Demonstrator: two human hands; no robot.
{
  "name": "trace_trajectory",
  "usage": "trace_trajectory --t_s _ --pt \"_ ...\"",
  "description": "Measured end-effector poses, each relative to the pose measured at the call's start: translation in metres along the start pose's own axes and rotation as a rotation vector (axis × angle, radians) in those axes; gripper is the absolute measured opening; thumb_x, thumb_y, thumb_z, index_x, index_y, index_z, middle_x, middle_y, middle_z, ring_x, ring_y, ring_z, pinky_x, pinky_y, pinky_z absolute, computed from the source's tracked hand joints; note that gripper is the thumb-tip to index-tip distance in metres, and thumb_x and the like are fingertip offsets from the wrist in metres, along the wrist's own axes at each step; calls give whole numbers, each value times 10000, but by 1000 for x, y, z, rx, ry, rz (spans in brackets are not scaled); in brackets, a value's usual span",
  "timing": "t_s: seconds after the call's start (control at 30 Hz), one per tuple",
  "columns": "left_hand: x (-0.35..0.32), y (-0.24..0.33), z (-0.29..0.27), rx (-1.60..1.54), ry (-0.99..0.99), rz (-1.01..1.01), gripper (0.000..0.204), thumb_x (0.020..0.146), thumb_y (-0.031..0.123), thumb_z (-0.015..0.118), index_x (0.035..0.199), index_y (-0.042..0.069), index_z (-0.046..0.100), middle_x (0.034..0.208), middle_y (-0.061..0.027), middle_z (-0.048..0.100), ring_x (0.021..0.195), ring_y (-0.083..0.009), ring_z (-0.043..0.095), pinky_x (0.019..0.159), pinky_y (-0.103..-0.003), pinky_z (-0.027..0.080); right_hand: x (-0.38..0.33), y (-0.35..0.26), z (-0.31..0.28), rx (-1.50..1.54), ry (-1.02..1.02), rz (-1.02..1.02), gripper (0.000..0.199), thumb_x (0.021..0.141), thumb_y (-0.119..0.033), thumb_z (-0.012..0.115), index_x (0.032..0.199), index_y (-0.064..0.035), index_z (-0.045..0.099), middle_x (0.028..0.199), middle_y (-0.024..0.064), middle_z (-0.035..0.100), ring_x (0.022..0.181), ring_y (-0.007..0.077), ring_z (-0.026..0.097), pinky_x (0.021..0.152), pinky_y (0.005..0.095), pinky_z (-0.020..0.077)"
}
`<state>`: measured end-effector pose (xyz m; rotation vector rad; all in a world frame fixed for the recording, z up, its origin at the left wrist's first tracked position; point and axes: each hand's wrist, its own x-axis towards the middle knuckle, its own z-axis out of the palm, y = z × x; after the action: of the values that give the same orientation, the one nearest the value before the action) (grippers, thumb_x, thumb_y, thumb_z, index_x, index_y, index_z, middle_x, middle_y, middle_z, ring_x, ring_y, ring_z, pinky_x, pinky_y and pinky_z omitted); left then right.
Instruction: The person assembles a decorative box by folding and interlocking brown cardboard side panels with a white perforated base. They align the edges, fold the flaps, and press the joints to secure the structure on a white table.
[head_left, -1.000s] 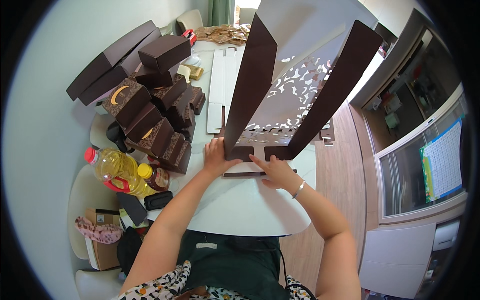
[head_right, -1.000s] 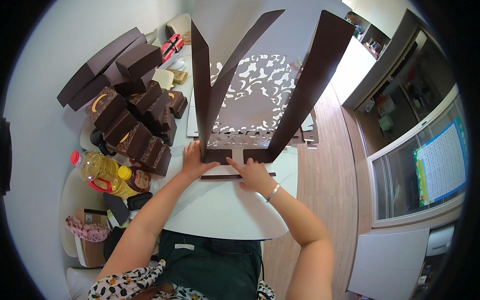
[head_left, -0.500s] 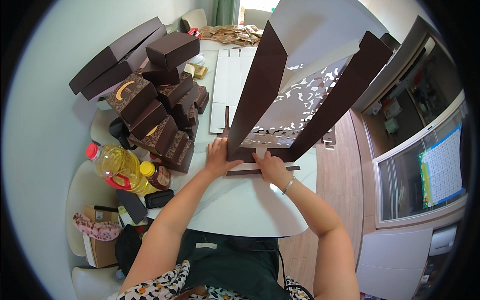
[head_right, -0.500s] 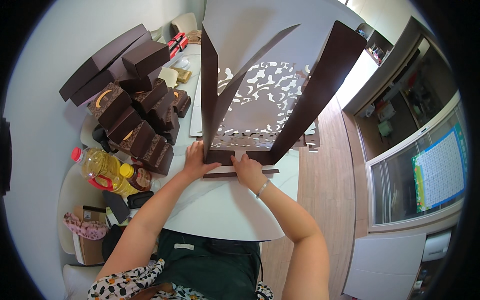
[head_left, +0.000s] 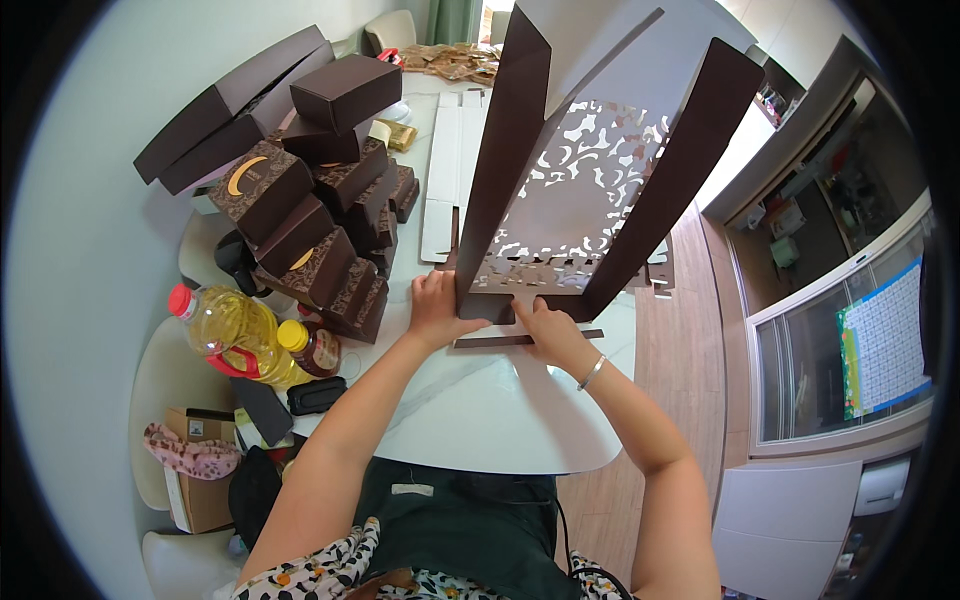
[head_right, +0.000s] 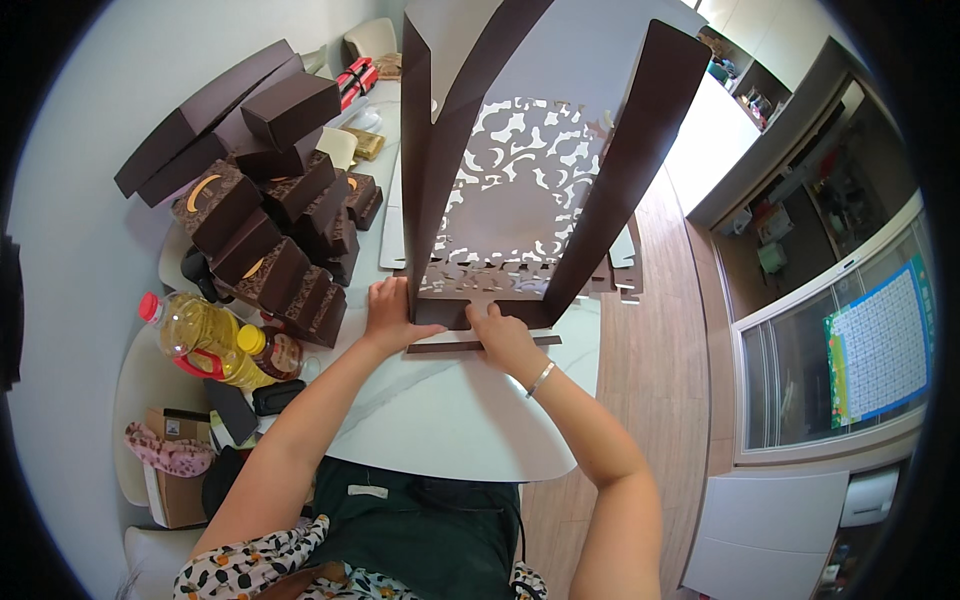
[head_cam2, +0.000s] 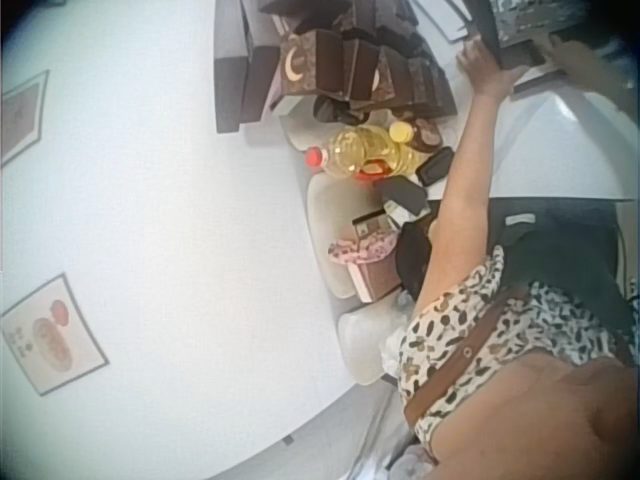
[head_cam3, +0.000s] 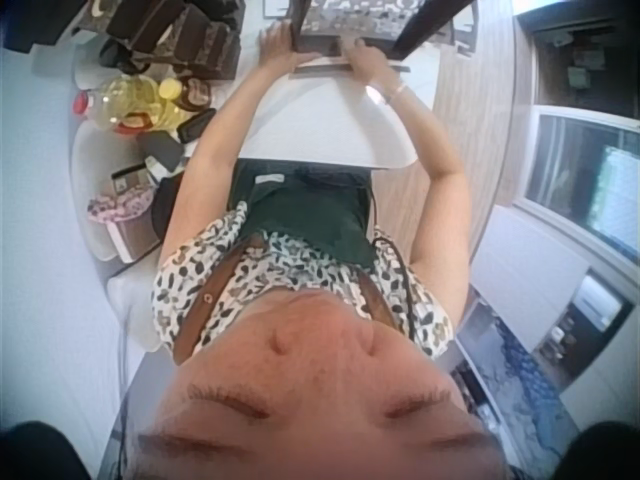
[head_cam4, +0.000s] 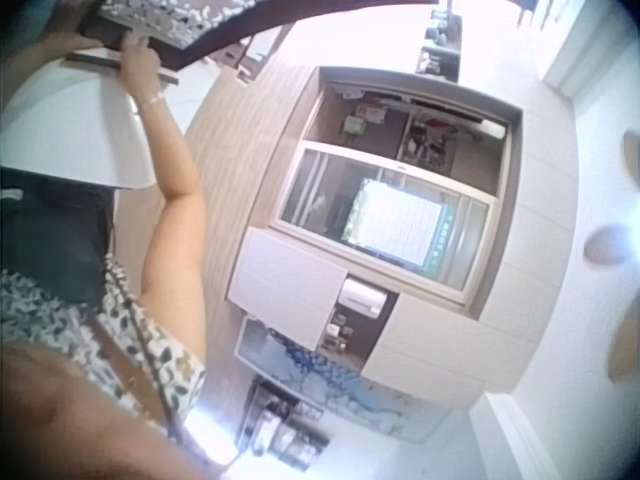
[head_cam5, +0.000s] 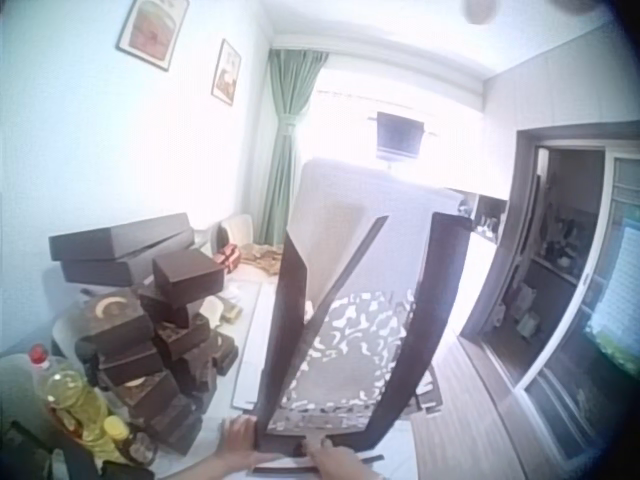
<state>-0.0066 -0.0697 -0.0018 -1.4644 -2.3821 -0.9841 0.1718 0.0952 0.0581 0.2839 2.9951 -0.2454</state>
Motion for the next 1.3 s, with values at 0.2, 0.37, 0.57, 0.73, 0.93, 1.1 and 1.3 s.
trace_trajectory --t_s 0.2,0.37,0.57,0.73,0.93,1.1,1.3 --pt "1 8 -5 63 40 -23 883 513 543 919 1149 81 516 1083 -64 562 1088 -255 503 1023 -460 313 -11 11 7 -55 22 -125 671 740 -118 770 1355 -152 502 1176 277 553 740 398 702 693 441 590" --pt "0 5 -4 76 34 -17 872 520 559 912 1145 85 531 1064 -56 572 1083 -237 515 1045 -468 301 -13 9 -1 -42 24 -147 593 729 -75 758 1281 -105 541 1173 279 538 746 400 701 674 440 592" --pt "0 4 -3 60 17 -16 862 531 563 906 1148 88 536 1055 -51 568 1078 -235 517 1050 -468 290 -21 7 4 35 160 115 303 696 -20 755 953 7 596 1087 232 532 796 395 689 691 449 594" --pt "0 5 -2 50 -16 -28 889 551 550 901 1182 75 492 1094 -81 565 1118 -258 506 1069 -509 276 -35 22 28 135 228 105 257 694 -52 778 894 28 637 1149 203 556 846 370 684 742 436 589" --pt "-1 4 -3 49 -2 -23 885 555 544 901 1178 69 490 1089 -77 575 1108 -264 511 1071 -504 279 -37 19 20 140 230 117 219 722 -69 759 918 -4 688 1197 158 618 874 358 677 778 419 570" --pt "1 9 -5 53 9 -28 882 553 539 902 1177 70 490 1083 -79 583 1100 -267 520 1073 -509 280 -38 25 24 104 300 54 359 712 -74 764 1056 -44 667 1072 157 636 809 344 678 722 433 566" --pt "-1 3 -3 45 30 -10 884 550 534 905 1177 72 488 1080 -80 583 1098 -272 526 1070 -513 288 -24 -1 12 -122 145 49 680 789 -47 653 1424 -261 540 942 176 579 725 326 669 639 407 555"
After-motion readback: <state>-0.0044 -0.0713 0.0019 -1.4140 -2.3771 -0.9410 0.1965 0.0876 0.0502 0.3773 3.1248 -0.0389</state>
